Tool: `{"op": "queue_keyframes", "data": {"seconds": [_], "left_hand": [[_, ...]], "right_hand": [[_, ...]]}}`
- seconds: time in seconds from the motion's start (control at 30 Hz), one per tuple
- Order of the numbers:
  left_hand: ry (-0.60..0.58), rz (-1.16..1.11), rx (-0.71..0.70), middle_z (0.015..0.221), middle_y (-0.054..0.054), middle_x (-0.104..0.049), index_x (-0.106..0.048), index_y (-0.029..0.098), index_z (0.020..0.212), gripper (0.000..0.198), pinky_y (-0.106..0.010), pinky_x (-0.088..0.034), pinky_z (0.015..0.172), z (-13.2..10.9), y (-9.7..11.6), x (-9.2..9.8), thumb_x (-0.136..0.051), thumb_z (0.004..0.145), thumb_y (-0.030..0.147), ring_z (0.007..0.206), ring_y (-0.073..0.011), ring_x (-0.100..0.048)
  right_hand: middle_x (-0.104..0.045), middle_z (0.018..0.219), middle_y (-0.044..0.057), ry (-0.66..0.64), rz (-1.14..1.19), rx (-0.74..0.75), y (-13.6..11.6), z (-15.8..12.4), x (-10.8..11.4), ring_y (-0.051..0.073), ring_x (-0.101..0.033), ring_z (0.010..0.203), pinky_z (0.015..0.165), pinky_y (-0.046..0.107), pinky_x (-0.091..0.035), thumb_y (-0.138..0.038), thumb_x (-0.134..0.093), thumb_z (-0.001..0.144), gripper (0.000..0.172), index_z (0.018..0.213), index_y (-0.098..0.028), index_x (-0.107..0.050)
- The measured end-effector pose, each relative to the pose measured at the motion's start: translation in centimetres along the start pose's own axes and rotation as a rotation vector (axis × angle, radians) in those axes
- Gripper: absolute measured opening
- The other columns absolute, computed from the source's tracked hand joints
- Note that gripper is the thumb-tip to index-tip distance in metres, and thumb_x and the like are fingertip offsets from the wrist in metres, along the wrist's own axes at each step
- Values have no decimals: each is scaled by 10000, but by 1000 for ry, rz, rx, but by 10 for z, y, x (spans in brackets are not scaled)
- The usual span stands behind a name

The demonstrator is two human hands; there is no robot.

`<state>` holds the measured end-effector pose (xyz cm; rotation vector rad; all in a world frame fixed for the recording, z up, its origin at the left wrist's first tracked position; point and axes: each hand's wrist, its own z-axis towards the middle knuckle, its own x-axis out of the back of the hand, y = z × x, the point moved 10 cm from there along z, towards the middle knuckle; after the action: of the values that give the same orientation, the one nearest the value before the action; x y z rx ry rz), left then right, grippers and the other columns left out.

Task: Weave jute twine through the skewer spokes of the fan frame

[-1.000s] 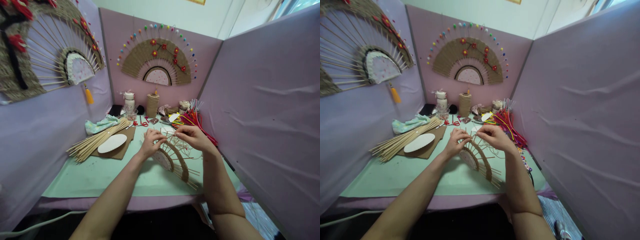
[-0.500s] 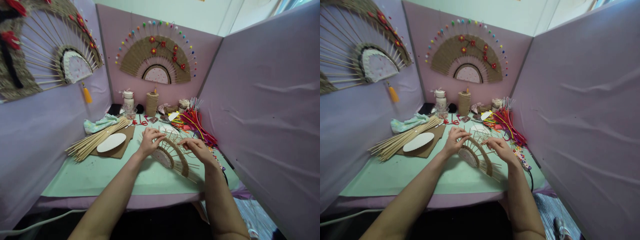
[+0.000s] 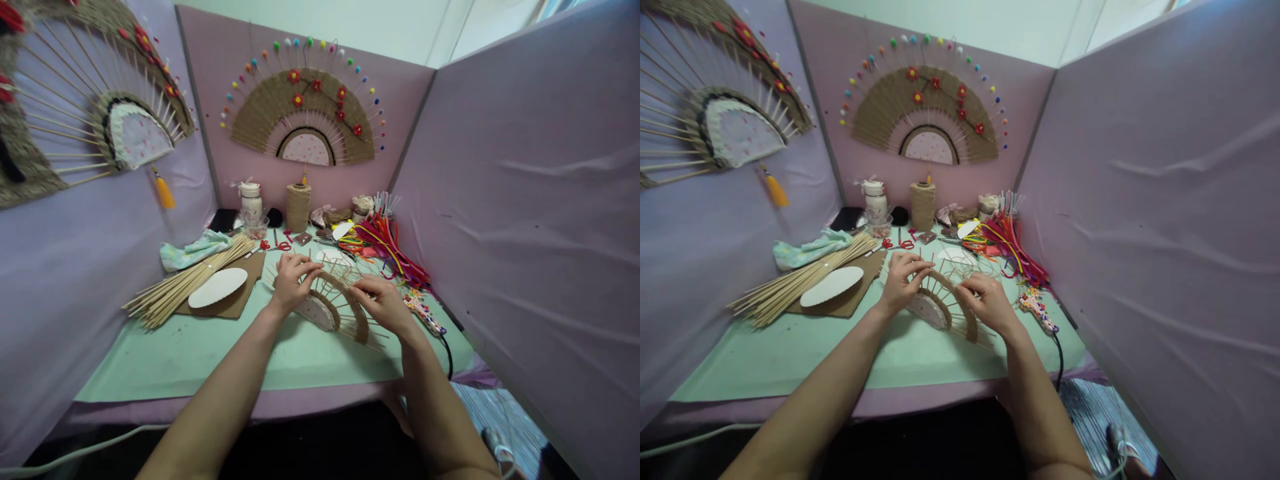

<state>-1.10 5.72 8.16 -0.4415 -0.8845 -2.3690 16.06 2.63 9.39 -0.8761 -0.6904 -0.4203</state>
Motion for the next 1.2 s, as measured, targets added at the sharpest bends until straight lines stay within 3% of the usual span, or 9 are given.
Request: {"op": "queue_keyframes", "data": {"seconds": [0.2, 0.37, 0.53, 0.7, 0.83, 1.03, 1.2], "left_hand": [[81, 45, 7, 1008, -61, -623, -713, 258, 972, 189, -411, -390, 935, 2, -7, 9, -576, 873, 342, 995, -220, -491], [196, 64, -83, 1149, -110, -578, -590, 214, 1126, 278, -414, -427, 959, -6, 10, 18, -551, 857, 273, 1086, -231, -532], [70, -97, -140, 1186, -87, -632, -356, 230, 1370, 477, -288, -515, 785, -14, 25, 1, -464, 906, 208, 825, -131, -627], [-69, -264, -23, 1112, -64, -673, -220, 254, 1465, 595, -242, -510, 709, -13, 18, -17, -468, 925, 230, 728, -101, -632], [-109, -322, 60, 1000, -26, -666, -239, 273, 1469, 608, -239, -498, 696, -12, 8, -24, -489, 917, 236, 728, -105, -627], [-106, -300, 58, 969, -30, -660, -400, 255, 1396, 513, -237, -485, 671, -10, 9, -22, -530, 900, 275, 712, -113, -604], [-42, -341, 73, 885, -5, -663, -479, 245, 1303, 413, -224, -479, 654, -10, 6, -19, -538, 894, 267, 675, -101, -601]], "right_hand": [[-588, 696, 58, 39, -90, 59, -9, 12, -6, 182, -526, 709, 678, 309, -389, -365, -484, 919, 317, 718, -197, -663], [-580, 686, 53, 32, -109, 67, -7, 11, -10, 175, -522, 696, 675, 303, -384, -354, -498, 920, 303, 730, -188, -664], [-586, 693, 44, 41, -118, 82, -6, 9, -11, 164, -518, 691, 668, 290, -383, -326, -491, 930, 296, 729, -185, -656], [-563, 672, 30, 59, -115, 97, -9, 9, -11, 153, -509, 675, 653, 277, -377, -297, -514, 923, 275, 715, -177, -648], [-578, 699, 32, 40, -109, 93, -9, 7, -10, 157, -519, 690, 652, 273, -382, -310, -493, 937, 267, 766, -183, -655], [-618, 713, 41, 45, -29, 68, -7, -1, 8, 162, -562, 690, 657, 276, -409, -362, -386, 976, 364, 810, -177, -651], [-669, 786, 49, 68, -15, -9, 2, -4, 23, 165, -585, 702, 645, 277, -423, -362, -503, 923, 260, 842, -177, -667]]}}
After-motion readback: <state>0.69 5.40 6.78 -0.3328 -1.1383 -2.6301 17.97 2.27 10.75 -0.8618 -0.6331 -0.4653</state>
